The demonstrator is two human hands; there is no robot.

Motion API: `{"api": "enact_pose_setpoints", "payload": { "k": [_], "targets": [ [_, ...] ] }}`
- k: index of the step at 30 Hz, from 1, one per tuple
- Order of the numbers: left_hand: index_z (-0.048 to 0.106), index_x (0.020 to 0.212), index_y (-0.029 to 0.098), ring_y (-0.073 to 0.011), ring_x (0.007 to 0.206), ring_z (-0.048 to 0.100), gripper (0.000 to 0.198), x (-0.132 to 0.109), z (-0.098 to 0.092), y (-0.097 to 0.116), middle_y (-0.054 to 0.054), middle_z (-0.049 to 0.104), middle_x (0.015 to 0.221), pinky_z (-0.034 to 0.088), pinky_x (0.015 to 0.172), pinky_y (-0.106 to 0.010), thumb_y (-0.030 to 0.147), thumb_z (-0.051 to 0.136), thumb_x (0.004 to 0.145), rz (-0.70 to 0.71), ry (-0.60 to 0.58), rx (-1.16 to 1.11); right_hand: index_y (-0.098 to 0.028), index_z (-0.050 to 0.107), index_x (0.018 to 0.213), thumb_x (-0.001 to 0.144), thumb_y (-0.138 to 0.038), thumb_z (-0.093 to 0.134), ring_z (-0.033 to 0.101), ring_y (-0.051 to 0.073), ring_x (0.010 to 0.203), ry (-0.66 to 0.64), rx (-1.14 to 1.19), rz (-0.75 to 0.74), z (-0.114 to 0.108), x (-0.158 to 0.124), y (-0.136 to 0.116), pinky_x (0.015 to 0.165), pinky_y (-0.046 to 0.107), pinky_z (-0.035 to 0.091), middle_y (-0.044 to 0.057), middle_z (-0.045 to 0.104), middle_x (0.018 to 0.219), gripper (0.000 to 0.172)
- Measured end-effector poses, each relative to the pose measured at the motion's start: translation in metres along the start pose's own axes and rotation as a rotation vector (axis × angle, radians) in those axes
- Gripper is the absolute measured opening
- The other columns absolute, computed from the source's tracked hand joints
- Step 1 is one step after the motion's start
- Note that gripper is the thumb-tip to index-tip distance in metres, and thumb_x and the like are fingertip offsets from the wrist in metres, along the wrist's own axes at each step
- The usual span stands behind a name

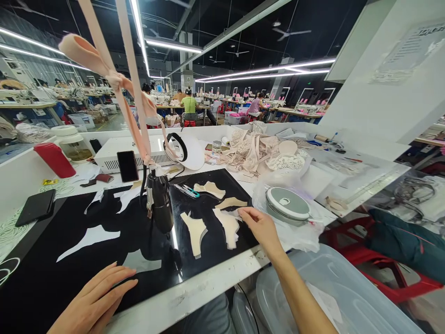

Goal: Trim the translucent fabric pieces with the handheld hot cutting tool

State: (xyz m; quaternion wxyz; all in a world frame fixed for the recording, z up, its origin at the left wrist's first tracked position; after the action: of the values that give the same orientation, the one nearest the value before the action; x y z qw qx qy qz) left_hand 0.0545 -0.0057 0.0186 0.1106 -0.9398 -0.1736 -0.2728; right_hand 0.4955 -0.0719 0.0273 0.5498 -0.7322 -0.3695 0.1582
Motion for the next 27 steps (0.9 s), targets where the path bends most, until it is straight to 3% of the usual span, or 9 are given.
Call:
{"api": "enact_pose_setpoints", "payload": {
  "k": [4,8,13,18,23,27],
  "targets": [
    [0.068,0.117,0.028,-0.0162,0.112,0.068,0.027,0.016,0.004,0.012,0.001,0.073,0.117,0.053,0.105,-0.030,0.023,0.050,0.098,0.006,0.007,-0.078,-0.019,0.077,0.091,0.076,-0.065,0.067,0.053,0.015,0.058,-0.013,0.019,-0.002,0.000,0.011,-0.004,0.055,0.028,0.046,0.003,0.067,0.070,0.049],
    [0.066,0.118,0.024,-0.0154,0.113,0.067,0.035,0.054,0.019,0.044,-0.001,0.073,0.117,0.048,0.111,-0.036,0.008,0.043,0.097,0.047,-0.020,-0.242,-0.019,0.077,0.086,0.074,-0.060,0.071,0.055,0.015,0.059,-0.074,0.015,0.012,0.010,0.012,-0.003,0.053,0.027,0.045,0.003,0.068,0.069,0.044],
    [0.060,0.127,0.019,-0.0206,0.127,0.059,0.031,0.128,0.066,0.091,-0.006,0.066,0.132,0.048,0.110,-0.040,0.015,0.044,0.101,0.102,-0.080,-0.374,-0.018,0.077,0.083,0.074,-0.061,0.070,0.055,0.015,0.058,-0.096,0.037,0.017,0.018,0.010,0.002,0.049,0.025,0.044,0.002,0.066,0.066,0.044],
    [0.056,0.134,0.016,-0.0261,0.136,0.051,0.037,0.186,0.124,0.112,-0.009,0.057,0.144,0.043,0.113,-0.045,0.033,0.051,0.102,0.161,-0.174,-0.374,-0.018,0.078,0.083,0.072,-0.060,0.072,0.055,0.015,0.055,-0.100,0.084,0.030,0.018,0.011,0.005,0.046,0.024,0.044,0.002,0.065,0.061,0.044],
    [0.054,0.137,0.014,-0.0261,0.137,0.049,0.043,0.198,0.157,0.113,-0.010,0.058,0.143,0.040,0.113,-0.043,0.040,0.046,0.103,0.155,-0.217,-0.347,-0.018,0.077,0.079,0.067,-0.057,0.078,0.056,0.015,0.056,-0.053,0.181,0.048,0.013,0.018,0.005,0.043,0.023,0.042,0.003,0.067,0.063,0.041],
    [0.057,0.133,0.016,-0.0249,0.133,0.053,0.039,0.194,0.166,0.113,-0.011,0.062,0.138,0.043,0.109,-0.041,0.040,0.048,0.103,0.144,-0.230,-0.338,-0.020,0.072,0.088,0.069,-0.062,0.075,0.057,0.015,0.063,0.111,0.344,0.027,0.003,0.028,-0.005,0.046,0.024,0.042,0.006,0.072,0.085,0.046]
  ]
}}
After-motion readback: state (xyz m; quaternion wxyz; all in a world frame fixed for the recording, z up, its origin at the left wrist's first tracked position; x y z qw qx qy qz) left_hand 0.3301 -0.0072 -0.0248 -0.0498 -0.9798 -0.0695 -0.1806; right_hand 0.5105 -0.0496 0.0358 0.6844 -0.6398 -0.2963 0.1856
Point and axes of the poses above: each hand's wrist, its own x-axis towards the middle knuckle, its own z-axis out of the palm, y = z × x, the point moved 4 cm from there along x, towards the middle knuckle
